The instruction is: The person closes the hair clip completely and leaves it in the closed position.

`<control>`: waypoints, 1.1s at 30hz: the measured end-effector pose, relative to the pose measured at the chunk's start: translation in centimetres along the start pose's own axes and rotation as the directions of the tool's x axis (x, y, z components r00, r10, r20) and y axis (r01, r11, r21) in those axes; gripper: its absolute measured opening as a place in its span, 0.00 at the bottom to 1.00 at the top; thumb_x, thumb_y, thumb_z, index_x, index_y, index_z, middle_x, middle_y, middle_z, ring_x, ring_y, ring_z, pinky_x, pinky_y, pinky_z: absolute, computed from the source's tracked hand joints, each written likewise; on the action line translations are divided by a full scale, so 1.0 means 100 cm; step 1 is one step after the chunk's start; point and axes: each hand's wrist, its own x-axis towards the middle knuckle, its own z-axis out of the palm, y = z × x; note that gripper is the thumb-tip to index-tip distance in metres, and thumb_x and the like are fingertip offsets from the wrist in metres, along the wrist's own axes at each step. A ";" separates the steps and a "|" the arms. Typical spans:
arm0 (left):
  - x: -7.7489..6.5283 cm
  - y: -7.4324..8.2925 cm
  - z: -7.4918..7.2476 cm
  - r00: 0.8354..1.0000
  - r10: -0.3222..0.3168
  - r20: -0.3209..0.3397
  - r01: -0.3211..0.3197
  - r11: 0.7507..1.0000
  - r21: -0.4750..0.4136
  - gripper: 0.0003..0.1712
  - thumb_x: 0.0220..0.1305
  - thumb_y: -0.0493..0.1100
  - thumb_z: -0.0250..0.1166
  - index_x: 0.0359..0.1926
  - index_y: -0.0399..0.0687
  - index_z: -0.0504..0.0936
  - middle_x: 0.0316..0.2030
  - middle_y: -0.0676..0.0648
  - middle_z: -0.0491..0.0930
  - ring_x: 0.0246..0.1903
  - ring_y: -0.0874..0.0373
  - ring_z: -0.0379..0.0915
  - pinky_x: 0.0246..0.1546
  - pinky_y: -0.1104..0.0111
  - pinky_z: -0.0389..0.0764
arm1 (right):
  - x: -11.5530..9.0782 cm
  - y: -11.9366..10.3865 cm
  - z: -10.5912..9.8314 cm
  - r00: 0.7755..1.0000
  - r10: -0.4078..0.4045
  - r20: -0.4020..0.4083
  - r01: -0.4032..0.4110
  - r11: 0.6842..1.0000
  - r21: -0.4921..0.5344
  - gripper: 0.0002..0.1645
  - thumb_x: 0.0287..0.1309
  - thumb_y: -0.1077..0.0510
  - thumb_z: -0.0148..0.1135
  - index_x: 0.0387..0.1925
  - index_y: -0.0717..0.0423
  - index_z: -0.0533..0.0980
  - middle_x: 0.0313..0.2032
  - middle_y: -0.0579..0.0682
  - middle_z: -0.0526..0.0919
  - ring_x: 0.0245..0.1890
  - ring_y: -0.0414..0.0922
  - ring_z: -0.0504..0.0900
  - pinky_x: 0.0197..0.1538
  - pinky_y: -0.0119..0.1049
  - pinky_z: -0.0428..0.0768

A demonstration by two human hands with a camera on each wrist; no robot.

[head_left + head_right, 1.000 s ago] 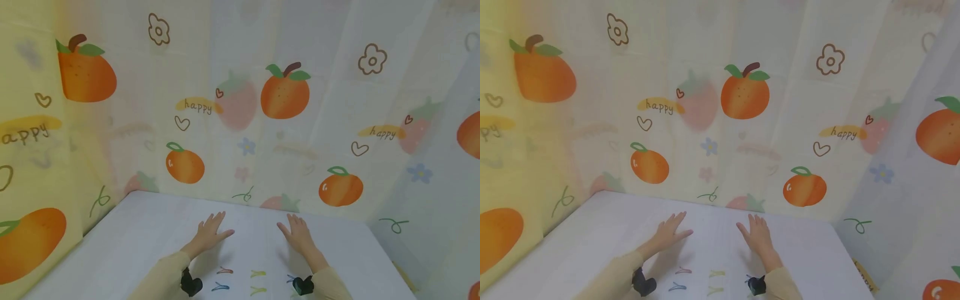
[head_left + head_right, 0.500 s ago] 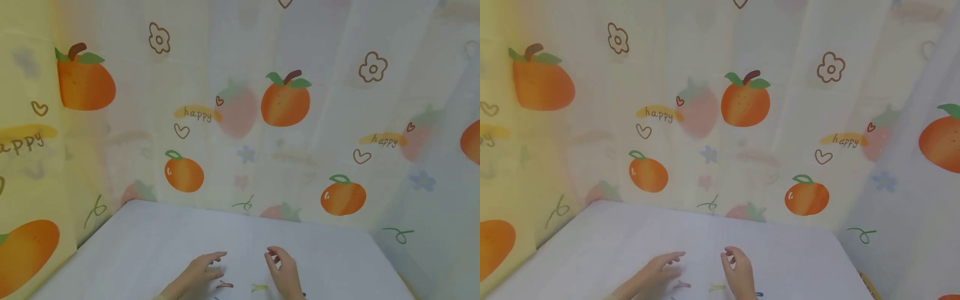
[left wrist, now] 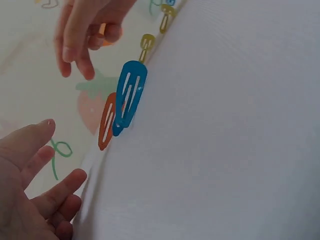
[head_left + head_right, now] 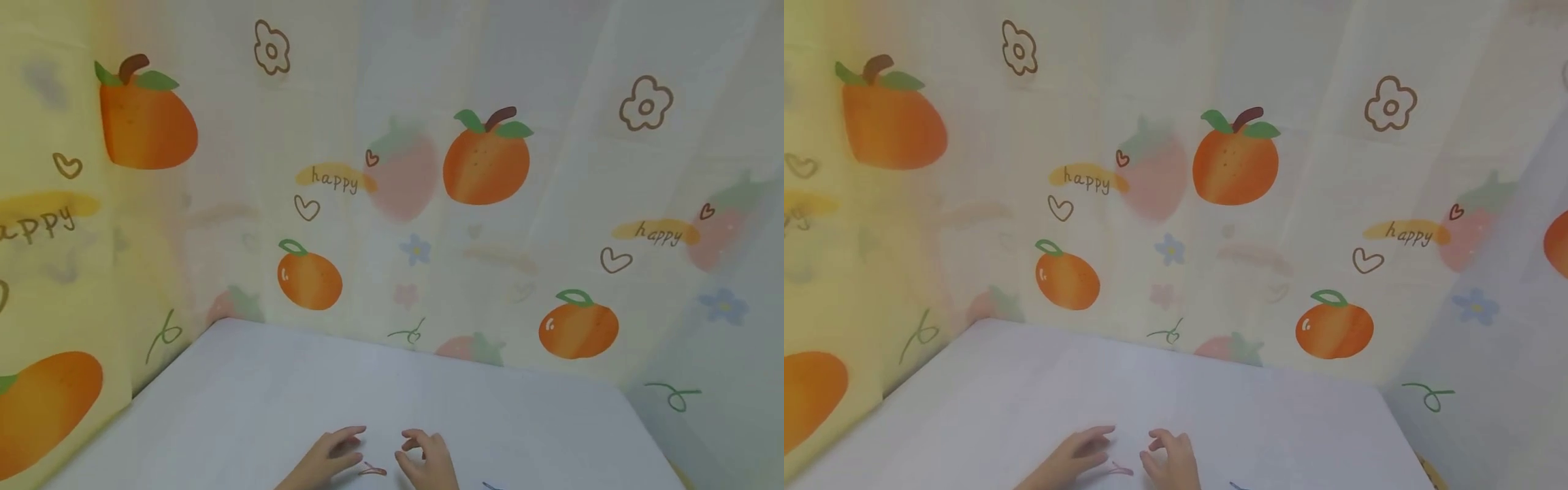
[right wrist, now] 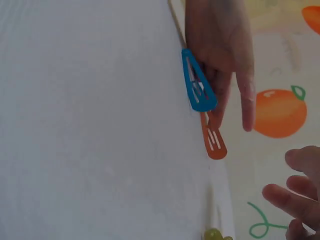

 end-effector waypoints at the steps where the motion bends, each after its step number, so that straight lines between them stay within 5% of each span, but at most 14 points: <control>1: -0.003 -0.001 0.000 0.999 -0.037 0.005 0.037 0.998 -0.048 0.22 0.53 0.46 0.51 0.49 0.44 0.64 0.39 0.45 0.69 0.41 0.48 0.60 0.37 0.52 0.59 | -0.002 0.000 0.002 0.999 -0.033 -0.013 0.033 0.999 -0.007 0.15 0.32 0.55 0.63 0.28 0.52 0.72 0.20 0.35 0.73 0.18 0.33 0.58 0.20 0.23 0.60; 4: -0.007 -0.002 -0.002 0.995 -0.104 0.011 0.105 0.988 -0.111 0.21 0.53 0.46 0.50 0.49 0.47 0.64 0.40 0.48 0.68 0.42 0.49 0.58 0.37 0.52 0.58 | -0.004 0.000 0.004 0.992 -0.118 -0.046 0.116 0.993 -0.028 0.15 0.29 0.55 0.64 0.26 0.51 0.73 0.21 0.36 0.73 0.20 0.34 0.58 0.21 0.23 0.60; 8: -0.005 -0.002 0.000 1.000 -0.007 -0.009 0.007 0.999 -0.038 0.21 0.52 0.45 0.52 0.48 0.47 0.66 0.41 0.49 0.69 0.44 0.52 0.57 0.38 0.51 0.56 | -0.004 0.001 0.004 0.987 -0.159 0.008 0.160 0.986 -0.056 0.15 0.29 0.51 0.64 0.26 0.50 0.74 0.22 0.36 0.73 0.21 0.33 0.57 0.23 0.23 0.61; 12: 0.000 -0.001 0.004 0.996 0.085 -0.022 -0.083 0.995 0.062 0.22 0.49 0.47 0.54 0.47 0.45 0.67 0.42 0.51 0.68 0.43 0.56 0.57 0.38 0.53 0.57 | -0.006 0.000 0.004 0.985 -0.133 0.106 0.142 0.987 -0.081 0.17 0.31 0.49 0.62 0.28 0.51 0.74 0.23 0.35 0.73 0.21 0.33 0.54 0.22 0.23 0.61; 17: 0.000 -0.001 0.007 1.000 0.010 -0.014 -0.008 0.993 0.119 0.24 0.45 0.53 0.56 0.45 0.51 0.68 0.42 0.57 0.67 0.41 0.60 0.56 0.38 0.60 0.59 | -0.009 -0.003 0.005 0.976 -0.085 0.201 0.111 0.987 -0.118 0.18 0.29 0.51 0.62 0.30 0.51 0.75 0.22 0.33 0.72 0.19 0.32 0.51 0.20 0.21 0.58; 20: -0.001 -0.005 0.008 0.999 0.049 -0.021 -0.044 0.986 0.164 0.22 0.45 0.52 0.56 0.43 0.52 0.70 0.40 0.58 0.68 0.40 0.60 0.57 0.37 0.60 0.60 | -0.011 -0.003 0.008 0.970 -0.074 0.231 0.110 0.983 -0.146 0.18 0.29 0.51 0.62 0.30 0.50 0.75 0.24 0.33 0.74 0.19 0.32 0.51 0.20 0.20 0.57; 24: -0.003 -0.010 0.006 0.992 0.120 -0.040 -0.109 0.970 0.217 0.18 0.46 0.51 0.56 0.41 0.51 0.71 0.38 0.57 0.69 0.39 0.60 0.59 0.36 0.60 0.61 | -0.010 -0.004 0.016 0.963 -0.128 0.238 0.178 0.963 -0.204 0.18 0.30 0.47 0.61 0.30 0.48 0.75 0.25 0.35 0.73 0.20 0.33 0.55 0.23 0.22 0.57; 33: -0.003 -0.008 0.005 0.991 0.121 -0.061 -0.105 0.971 0.216 0.13 0.47 0.49 0.56 0.37 0.56 0.73 0.37 0.59 0.70 0.38 0.61 0.58 0.35 0.63 0.60 | -0.008 -0.005 0.027 0.964 -0.214 0.159 0.247 0.941 -0.230 0.07 0.29 0.48 0.61 0.18 0.43 0.77 0.21 0.36 0.69 0.21 0.34 0.60 0.24 0.24 0.61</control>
